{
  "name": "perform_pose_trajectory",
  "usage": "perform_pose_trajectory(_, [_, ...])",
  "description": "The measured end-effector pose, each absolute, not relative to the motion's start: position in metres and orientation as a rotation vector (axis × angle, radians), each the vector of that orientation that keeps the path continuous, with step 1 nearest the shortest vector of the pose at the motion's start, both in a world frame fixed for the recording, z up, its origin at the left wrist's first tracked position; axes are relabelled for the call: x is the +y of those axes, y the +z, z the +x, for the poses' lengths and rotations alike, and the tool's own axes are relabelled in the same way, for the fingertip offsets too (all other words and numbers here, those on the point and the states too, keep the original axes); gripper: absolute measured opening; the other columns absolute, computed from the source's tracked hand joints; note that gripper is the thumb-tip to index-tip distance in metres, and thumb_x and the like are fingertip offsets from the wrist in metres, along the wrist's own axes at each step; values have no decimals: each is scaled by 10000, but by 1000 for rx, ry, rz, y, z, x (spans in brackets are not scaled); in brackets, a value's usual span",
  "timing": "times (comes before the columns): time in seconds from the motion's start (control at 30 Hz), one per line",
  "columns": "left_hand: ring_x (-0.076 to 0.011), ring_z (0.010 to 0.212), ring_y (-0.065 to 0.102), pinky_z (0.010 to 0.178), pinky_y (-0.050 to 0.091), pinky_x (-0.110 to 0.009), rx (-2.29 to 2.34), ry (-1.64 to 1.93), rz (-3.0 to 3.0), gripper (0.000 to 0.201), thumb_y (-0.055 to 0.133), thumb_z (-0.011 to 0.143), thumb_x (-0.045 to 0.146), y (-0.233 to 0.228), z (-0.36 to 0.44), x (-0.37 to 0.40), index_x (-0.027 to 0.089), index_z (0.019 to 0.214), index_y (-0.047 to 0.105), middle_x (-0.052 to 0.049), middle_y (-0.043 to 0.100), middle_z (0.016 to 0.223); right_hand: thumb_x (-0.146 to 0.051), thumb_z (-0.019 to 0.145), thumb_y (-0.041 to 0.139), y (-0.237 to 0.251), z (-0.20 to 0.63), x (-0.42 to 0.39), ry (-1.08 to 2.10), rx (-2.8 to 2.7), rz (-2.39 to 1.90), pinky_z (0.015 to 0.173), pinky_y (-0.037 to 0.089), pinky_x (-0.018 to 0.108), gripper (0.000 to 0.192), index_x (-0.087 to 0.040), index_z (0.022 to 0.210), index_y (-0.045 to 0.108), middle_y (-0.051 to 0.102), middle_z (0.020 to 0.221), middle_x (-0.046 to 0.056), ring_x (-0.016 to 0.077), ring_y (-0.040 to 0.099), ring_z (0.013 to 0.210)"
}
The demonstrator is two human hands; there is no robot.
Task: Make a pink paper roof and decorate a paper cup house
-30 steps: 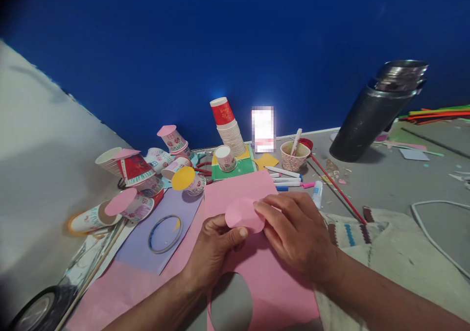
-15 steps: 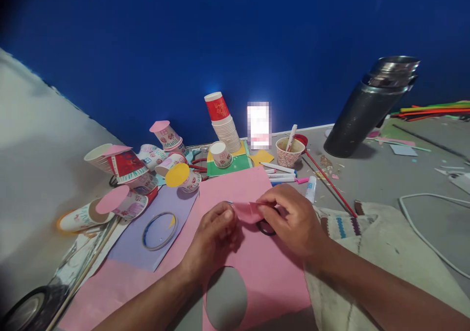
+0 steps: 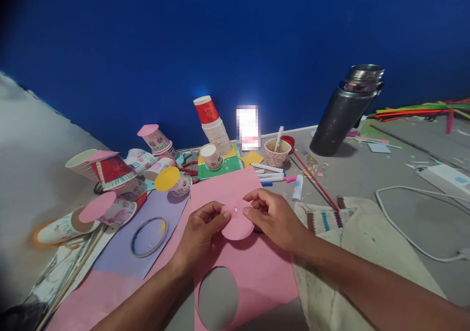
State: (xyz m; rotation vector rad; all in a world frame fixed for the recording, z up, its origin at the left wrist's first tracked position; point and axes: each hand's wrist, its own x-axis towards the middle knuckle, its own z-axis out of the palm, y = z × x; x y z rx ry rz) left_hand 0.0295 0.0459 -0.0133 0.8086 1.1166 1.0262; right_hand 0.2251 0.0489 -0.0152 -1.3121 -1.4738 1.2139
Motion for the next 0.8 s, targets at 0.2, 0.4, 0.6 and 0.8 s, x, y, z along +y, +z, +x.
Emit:
perform_pose_trajectory(0.2, [-92,560,420,543,320,-228,1196,1003,1006,318,930,683,410,-6,27,47,167,688,724,29,571,591,-408,881,675,-15,228,51,1139,-1517,-1356,583,442,285,283,-181,1044,717,608,666,-49,138,550,592])
perform_pose_trajectory(0.4, [-102,583,425,554,324,-230,1240,1019,1073,332,914,715,437,-6,27,46,173,692,715,24,580,615,-387,888,655,-14,227,51,1043,-1581,-1317,575,454,284,187,-209,838,686,647,666,-24,149,574,594])
perform_pose_trajectory(0.6, [-104,599,498,568,399,-214,1180,1073,929,404,911,743,498,-20,26,48,177,803,673,29,603,683,-321,901,641,-11,227,52,1001,-1629,-1294,573,446,265,157,-219,784,661,676,653,-19,149,603,607])
perform_pose_trajectory(0.8, [-112,518,556,507,463,-218,1174,1050,895,397,881,774,495,-14,28,48,178,823,647,25,634,637,-314,927,596,-12,235,56,899,-1670,-1368,639,495,288,184,-224,794,684,735,731,6,171,666,675])
